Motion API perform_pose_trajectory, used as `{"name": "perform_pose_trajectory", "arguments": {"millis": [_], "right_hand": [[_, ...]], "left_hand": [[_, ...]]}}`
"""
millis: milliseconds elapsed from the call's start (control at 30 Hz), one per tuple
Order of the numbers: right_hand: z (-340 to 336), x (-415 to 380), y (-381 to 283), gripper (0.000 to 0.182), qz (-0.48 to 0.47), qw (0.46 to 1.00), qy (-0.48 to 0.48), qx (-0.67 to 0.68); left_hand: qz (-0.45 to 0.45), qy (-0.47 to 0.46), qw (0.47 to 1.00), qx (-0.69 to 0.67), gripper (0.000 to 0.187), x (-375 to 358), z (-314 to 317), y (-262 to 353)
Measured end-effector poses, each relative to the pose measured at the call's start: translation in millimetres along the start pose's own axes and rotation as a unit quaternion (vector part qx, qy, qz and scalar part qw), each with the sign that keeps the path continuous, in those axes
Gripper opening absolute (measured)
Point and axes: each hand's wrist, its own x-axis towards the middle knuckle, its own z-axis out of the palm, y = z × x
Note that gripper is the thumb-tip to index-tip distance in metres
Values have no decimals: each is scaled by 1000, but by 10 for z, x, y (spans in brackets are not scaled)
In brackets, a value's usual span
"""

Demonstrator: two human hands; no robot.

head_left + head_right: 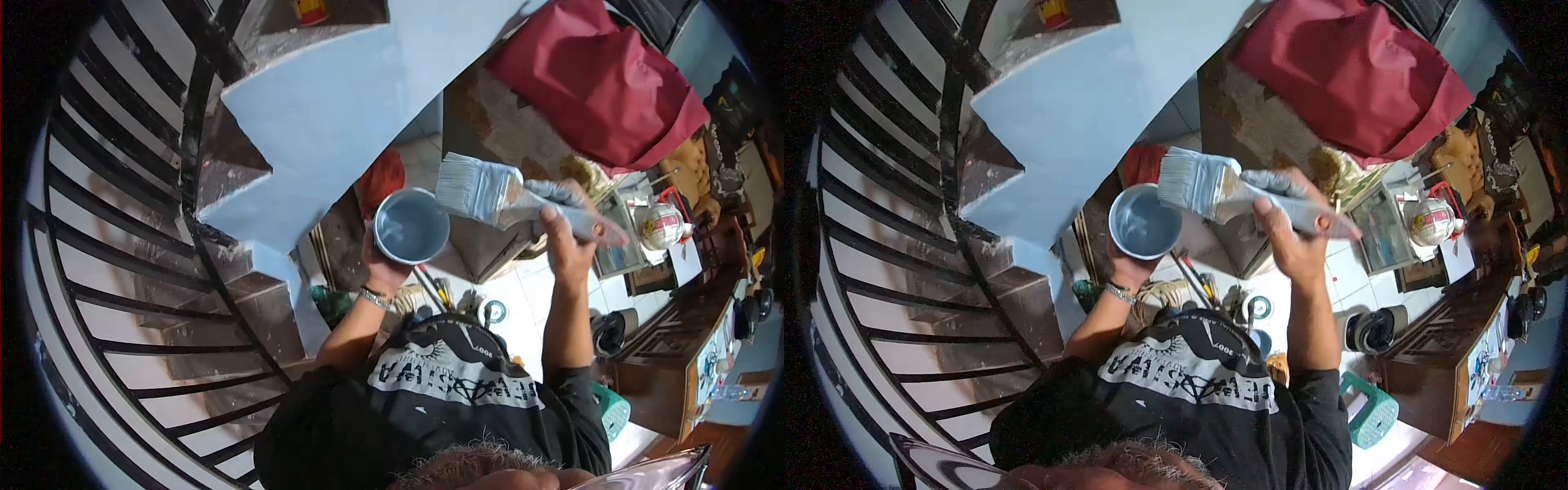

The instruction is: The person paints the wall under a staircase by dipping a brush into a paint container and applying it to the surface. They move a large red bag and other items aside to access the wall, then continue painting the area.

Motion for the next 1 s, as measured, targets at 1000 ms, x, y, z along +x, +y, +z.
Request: {"name": "perform_pose_trajectory", "arguments": {"millis": [1000], "right_hand": [[461, 555, 314, 27, -20, 928, -225, -298]], "left_hand": [[7, -18, 997, 74, 76, 405, 307, 223]]}}
